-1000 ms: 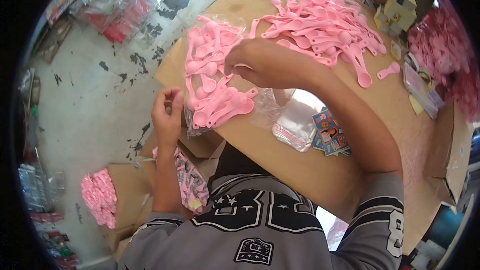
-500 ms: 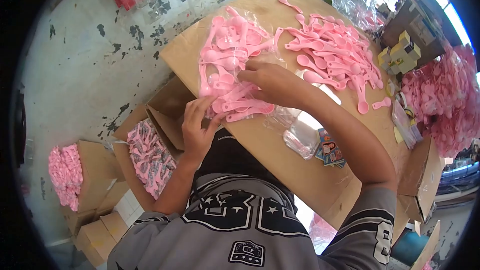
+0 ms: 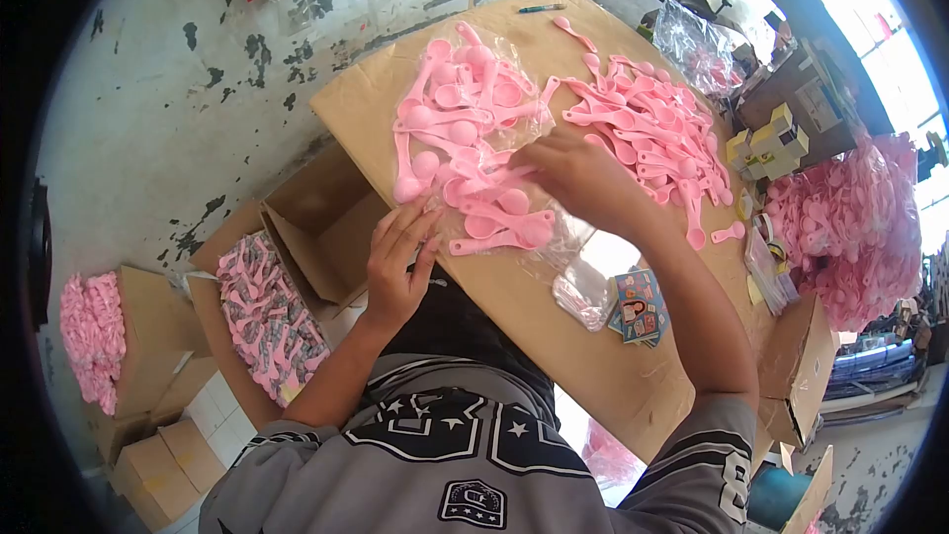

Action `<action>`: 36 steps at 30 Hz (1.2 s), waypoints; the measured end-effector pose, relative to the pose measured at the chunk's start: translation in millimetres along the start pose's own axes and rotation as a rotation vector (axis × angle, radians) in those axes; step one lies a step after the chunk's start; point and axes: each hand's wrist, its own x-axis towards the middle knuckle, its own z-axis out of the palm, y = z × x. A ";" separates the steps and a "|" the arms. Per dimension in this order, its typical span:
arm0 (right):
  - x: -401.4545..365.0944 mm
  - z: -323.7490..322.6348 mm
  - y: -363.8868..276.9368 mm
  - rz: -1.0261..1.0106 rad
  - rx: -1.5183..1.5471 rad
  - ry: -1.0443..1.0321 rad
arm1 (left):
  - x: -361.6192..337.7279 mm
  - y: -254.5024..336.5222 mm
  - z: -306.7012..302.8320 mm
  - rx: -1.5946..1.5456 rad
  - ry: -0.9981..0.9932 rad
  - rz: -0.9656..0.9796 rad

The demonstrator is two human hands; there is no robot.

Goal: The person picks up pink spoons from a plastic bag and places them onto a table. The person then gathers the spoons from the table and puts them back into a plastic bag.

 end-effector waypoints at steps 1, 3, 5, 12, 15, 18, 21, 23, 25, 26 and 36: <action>-3.0 -8.9 2.2 0.117 0.058 0.022 | -1.8 -0.8 0.5 0.000 -0.009 -0.007; -11.5 -27.4 7.7 0.353 0.168 0.070 | -5.1 -2.7 0.7 -0.003 -0.028 -0.017; -21.8 -45.1 26.0 0.524 0.266 0.130 | -6.9 -4.2 0.9 -0.018 -0.033 -0.015; -49.2 -43.7 94.0 0.546 -0.328 0.543 | -8.5 -8.2 0.3 -0.034 -0.063 -0.005; -19.4 -18.8 54.8 0.410 -0.116 0.436 | -9.6 -8.5 2.1 -0.042 -0.062 -0.012; 6.2 14.7 13.4 0.313 0.096 0.124 | -11.0 -9.2 6.1 -0.049 -0.040 -0.003; 20.9 47.8 -1.5 0.144 -0.174 0.129 | -12.5 -10.2 8.6 -0.058 -0.029 0.003; 26.6 49.4 0.2 0.167 -0.141 0.065 | -12.1 -8.9 8.4 -0.058 -0.026 0.002; 30.7 45.6 0.7 0.199 -0.082 -0.015 | -12.5 -8.7 9.4 -0.058 -0.018 -0.003; 31.2 39.6 -0.5 0.222 -0.040 -0.060 | -13.4 -8.8 10.6 -0.059 -0.014 -0.004; -4.9 -18.1 16.4 0.507 0.467 0.181 | -14.7 -12.2 14.4 -0.069 -0.008 0.013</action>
